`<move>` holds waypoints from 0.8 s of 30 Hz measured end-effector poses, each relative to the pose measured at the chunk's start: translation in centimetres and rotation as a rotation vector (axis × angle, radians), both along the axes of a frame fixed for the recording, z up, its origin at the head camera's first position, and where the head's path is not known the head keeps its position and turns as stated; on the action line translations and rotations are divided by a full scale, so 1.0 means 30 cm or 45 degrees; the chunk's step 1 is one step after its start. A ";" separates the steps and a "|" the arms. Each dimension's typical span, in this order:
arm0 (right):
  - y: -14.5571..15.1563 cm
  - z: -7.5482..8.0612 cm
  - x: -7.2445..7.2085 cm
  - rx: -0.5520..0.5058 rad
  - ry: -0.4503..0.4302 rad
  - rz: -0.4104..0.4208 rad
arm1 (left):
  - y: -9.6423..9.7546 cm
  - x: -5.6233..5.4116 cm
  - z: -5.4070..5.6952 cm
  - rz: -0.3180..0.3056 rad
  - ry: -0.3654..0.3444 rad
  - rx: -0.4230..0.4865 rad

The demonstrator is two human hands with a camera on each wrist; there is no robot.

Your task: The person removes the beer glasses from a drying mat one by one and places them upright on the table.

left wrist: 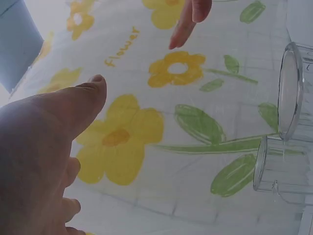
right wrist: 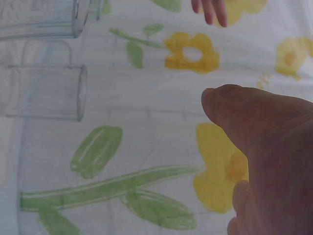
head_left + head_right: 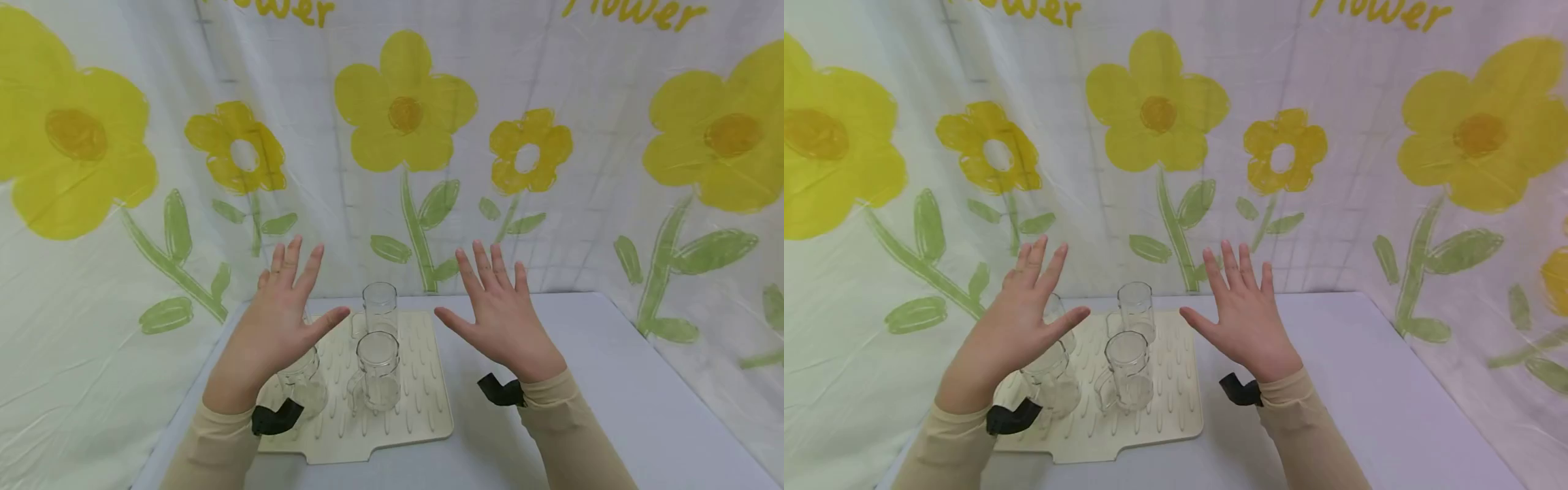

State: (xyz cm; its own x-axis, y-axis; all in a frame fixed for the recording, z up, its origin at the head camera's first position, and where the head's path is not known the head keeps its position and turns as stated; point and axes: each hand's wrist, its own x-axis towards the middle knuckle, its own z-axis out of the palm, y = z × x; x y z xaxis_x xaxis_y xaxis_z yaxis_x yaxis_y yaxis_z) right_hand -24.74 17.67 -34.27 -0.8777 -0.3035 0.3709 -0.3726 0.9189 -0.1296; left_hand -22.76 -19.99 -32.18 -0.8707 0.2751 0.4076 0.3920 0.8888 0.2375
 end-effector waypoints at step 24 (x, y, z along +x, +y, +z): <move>0.011 -0.017 -0.087 -0.184 0.432 0.323 | -0.387 -0.225 -0.152 0.036 -0.025 0.774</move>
